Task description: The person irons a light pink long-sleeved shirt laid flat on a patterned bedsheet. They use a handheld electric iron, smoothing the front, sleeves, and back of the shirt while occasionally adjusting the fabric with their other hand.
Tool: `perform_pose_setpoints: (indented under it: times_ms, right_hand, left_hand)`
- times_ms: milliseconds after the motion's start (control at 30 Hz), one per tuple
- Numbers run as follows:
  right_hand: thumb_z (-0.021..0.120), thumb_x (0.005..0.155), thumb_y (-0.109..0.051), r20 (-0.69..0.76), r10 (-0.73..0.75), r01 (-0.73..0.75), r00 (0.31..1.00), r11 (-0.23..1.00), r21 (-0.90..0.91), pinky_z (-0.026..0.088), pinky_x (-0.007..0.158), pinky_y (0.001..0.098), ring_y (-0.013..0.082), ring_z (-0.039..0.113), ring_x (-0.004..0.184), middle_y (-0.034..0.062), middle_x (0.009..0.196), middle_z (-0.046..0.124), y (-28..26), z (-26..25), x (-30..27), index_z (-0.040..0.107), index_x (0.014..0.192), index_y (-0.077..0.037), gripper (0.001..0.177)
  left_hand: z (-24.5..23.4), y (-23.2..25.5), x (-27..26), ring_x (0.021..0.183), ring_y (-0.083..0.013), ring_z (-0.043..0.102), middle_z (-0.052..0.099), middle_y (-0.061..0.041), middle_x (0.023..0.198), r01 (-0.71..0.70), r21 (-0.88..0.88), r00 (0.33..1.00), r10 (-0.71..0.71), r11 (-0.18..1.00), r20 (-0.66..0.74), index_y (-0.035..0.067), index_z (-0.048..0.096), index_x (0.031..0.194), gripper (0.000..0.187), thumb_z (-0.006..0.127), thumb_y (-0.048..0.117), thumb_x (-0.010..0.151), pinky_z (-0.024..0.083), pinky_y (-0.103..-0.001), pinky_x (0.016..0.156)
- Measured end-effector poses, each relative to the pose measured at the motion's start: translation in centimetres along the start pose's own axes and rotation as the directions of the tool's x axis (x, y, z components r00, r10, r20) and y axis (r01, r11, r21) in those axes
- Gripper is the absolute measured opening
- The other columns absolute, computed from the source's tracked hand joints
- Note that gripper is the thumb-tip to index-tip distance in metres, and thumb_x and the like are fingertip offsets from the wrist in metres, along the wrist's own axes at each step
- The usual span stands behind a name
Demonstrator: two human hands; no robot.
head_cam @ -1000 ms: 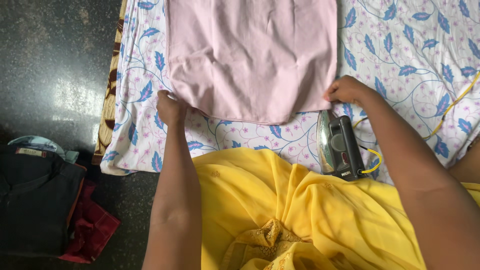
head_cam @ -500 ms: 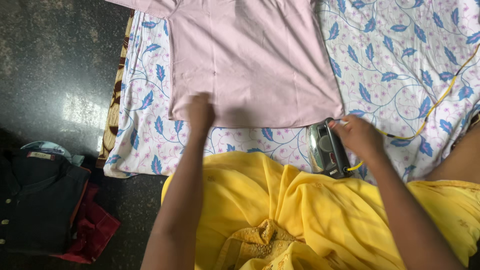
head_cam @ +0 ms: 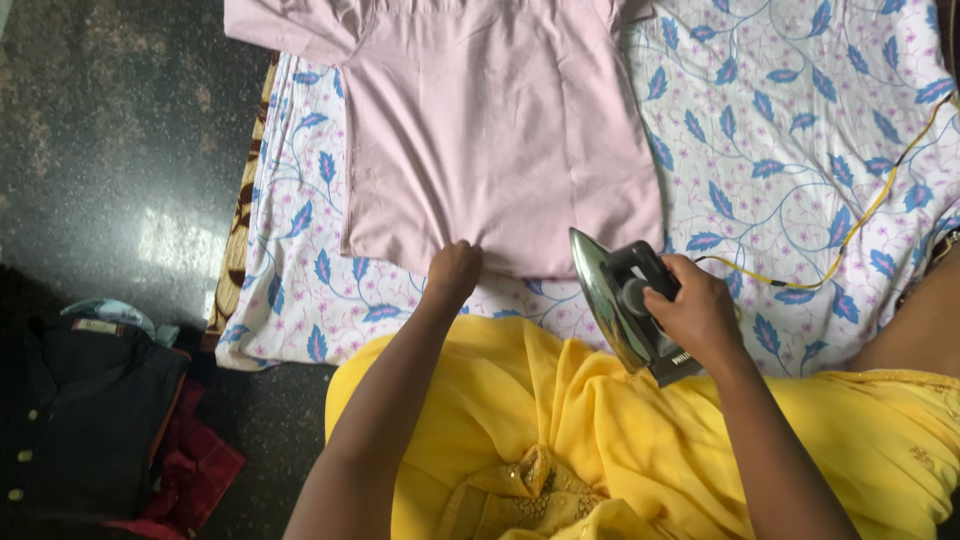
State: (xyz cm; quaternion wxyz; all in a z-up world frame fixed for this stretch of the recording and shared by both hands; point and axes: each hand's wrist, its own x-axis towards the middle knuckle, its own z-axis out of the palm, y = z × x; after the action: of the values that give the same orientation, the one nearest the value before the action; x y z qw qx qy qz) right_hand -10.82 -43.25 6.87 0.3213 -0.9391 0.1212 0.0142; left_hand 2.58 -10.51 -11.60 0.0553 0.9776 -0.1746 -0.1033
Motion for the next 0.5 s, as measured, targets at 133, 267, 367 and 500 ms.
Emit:
perform_pose_setpoints:
  times_ms: [133,267,367,500]
  right_hand:
    - [0.078,0.081,-0.018,-0.081,-0.208,0.209,0.975,0.978,0.006,0.056,0.077,0.0459,0.0376,0.072,0.088,0.0194,0.095,0.073,-2.5,2.5,4.9,0.065,0.117,-0.005,0.040]
    - [0.075,0.080,-0.020,-0.058,-0.315,0.311,0.947,0.948,-0.068,0.055,0.083,0.0490,0.0411,0.070,0.095,0.0223,0.103,0.072,-4.0,7.4,12.2,0.062,0.117,-0.003,0.043]
    - [0.071,0.087,-0.023,0.020,-0.360,0.351,0.933,0.896,-0.273,0.055,0.075,0.0529,0.0415,0.071,0.087,0.0199,0.094,0.072,-4.7,11.8,15.0,0.059,0.110,-0.005,0.032]
    - [0.071,0.097,-0.047,-0.033,-0.399,0.312,0.916,0.762,-0.567,0.055,0.057,0.0500,0.0374,0.071,0.066,0.0175,0.078,0.070,-3.9,14.8,18.1,0.056,0.108,-0.006,0.045]
  left_hand:
    - [-3.6,1.7,-0.8,0.103,-0.0332,0.071,0.071,-0.014,0.113,0.049,-0.003,0.995,-0.048,0.999,0.090,0.009,0.074,0.103,0.015,0.069,0.007,0.089,0.060,-0.046,0.082]
    - [-6.2,5.4,-1.9,0.108,-0.0340,0.067,0.068,-0.015,0.114,0.051,-0.164,0.982,-0.020,0.985,0.185,0.010,0.069,0.113,0.036,0.079,0.029,0.084,0.056,-0.048,0.088]
    - [-7.8,5.2,-1.0,0.111,-0.0330,0.066,0.068,-0.015,0.115,0.047,-0.219,0.976,0.002,0.975,0.219,0.011,0.068,0.116,0.043,0.081,0.034,0.082,0.055,-0.046,0.091]
    - [-8.4,1.9,1.0,0.110,-0.0358,0.067,0.069,-0.017,0.119,0.063,-0.396,0.990,-0.006,0.916,0.143,0.011,0.066,0.125,0.048,0.077,0.035,0.085,0.055,-0.048,0.091]
